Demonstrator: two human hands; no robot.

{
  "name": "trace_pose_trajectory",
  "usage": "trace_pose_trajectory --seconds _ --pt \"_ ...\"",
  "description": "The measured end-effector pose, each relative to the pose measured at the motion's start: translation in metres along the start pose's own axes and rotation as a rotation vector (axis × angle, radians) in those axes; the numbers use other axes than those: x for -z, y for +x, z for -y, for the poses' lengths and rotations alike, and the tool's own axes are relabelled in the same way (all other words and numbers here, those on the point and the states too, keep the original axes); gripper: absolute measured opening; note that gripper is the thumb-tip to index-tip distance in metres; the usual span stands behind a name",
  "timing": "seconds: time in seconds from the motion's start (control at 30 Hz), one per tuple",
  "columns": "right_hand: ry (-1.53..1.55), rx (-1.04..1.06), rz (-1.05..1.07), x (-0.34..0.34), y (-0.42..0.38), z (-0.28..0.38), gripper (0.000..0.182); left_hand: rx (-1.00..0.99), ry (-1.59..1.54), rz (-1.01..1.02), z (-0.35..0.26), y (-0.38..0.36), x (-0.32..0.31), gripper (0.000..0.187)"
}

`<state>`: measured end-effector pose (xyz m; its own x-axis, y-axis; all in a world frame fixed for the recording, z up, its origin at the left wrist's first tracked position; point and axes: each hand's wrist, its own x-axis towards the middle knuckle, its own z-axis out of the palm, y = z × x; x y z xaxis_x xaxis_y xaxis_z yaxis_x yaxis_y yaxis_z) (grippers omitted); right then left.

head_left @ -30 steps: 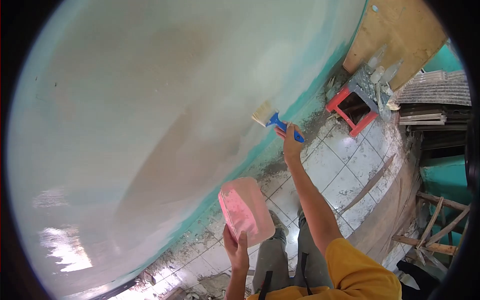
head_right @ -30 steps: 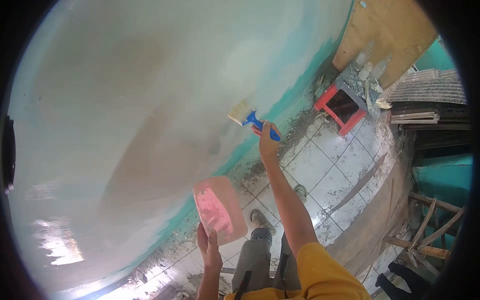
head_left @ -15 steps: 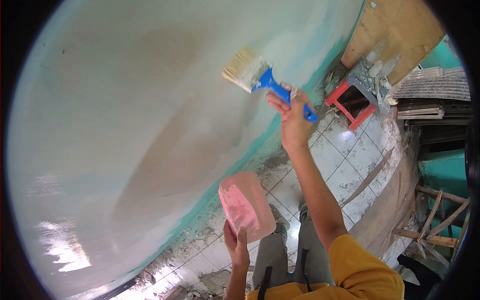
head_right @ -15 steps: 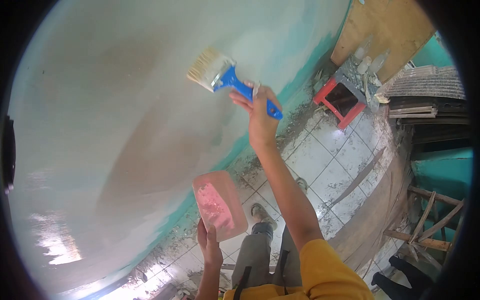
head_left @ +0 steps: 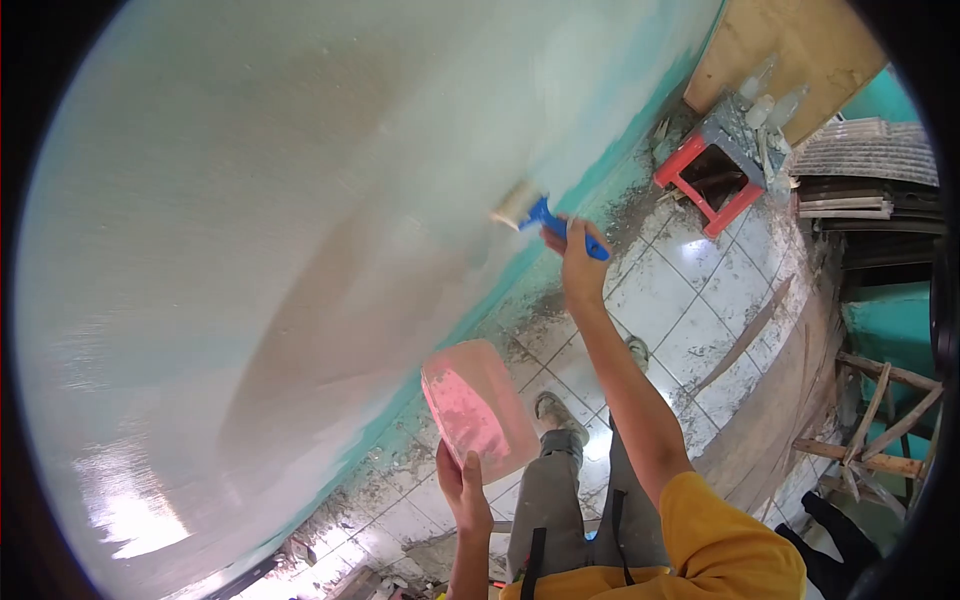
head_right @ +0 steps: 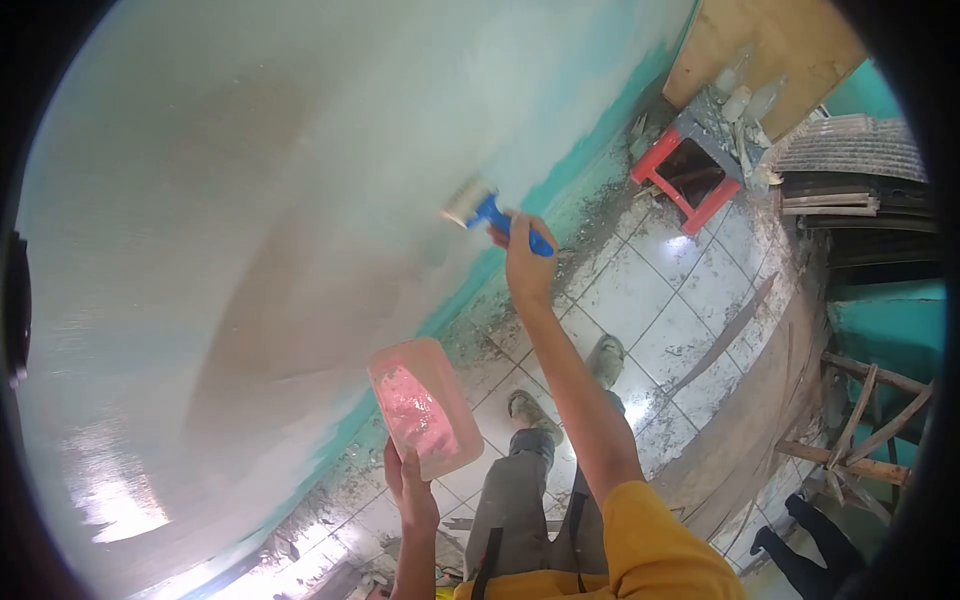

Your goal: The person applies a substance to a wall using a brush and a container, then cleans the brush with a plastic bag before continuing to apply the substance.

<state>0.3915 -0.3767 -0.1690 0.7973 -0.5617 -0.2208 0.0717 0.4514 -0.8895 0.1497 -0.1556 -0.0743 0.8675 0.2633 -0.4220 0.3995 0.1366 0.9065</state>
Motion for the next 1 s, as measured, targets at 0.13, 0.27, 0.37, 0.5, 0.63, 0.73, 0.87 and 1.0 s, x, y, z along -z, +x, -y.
trace_pose_trajectory --seconds 0.13,0.27,0.37,0.5,0.63,0.73,0.87,1.0 --pt "0.173 0.182 0.069 -0.037 -0.018 0.093 0.032 0.001 0.000 0.017 -0.006 -0.001 0.001 0.064" --pt "0.224 0.147 0.050 -0.015 -0.008 0.033 0.034 -0.007 0.003 0.026 0.000 0.000 0.004 0.069" --pt "0.172 -0.066 -0.002 0.012 -0.001 -0.056 0.036 -0.031 0.073 0.055 0.012 0.003 0.009 0.063" --pt "0.091 -0.122 -0.058 0.053 0.009 -0.151 0.038 -0.048 0.112 0.049 0.026 0.004 0.013 0.063" --pt "-0.046 -0.141 -0.037 0.052 0.008 -0.142 0.039 0.001 0.117 0.022 0.027 -0.003 0.015 0.062" --pt "-0.008 -0.068 0.011 0.021 -0.001 -0.066 0.040 0.006 0.122 0.034 0.024 -0.010 0.014 0.062" --pt "0.218 0.125 0.072 -0.012 -0.021 0.030 0.038 -0.008 0.051 -0.021 0.022 -0.017 0.007 0.073" --pt "0.276 0.134 0.121 -0.002 -0.015 -0.003 0.044 0.009 0.046 -0.039 0.033 -0.019 0.009 0.073"
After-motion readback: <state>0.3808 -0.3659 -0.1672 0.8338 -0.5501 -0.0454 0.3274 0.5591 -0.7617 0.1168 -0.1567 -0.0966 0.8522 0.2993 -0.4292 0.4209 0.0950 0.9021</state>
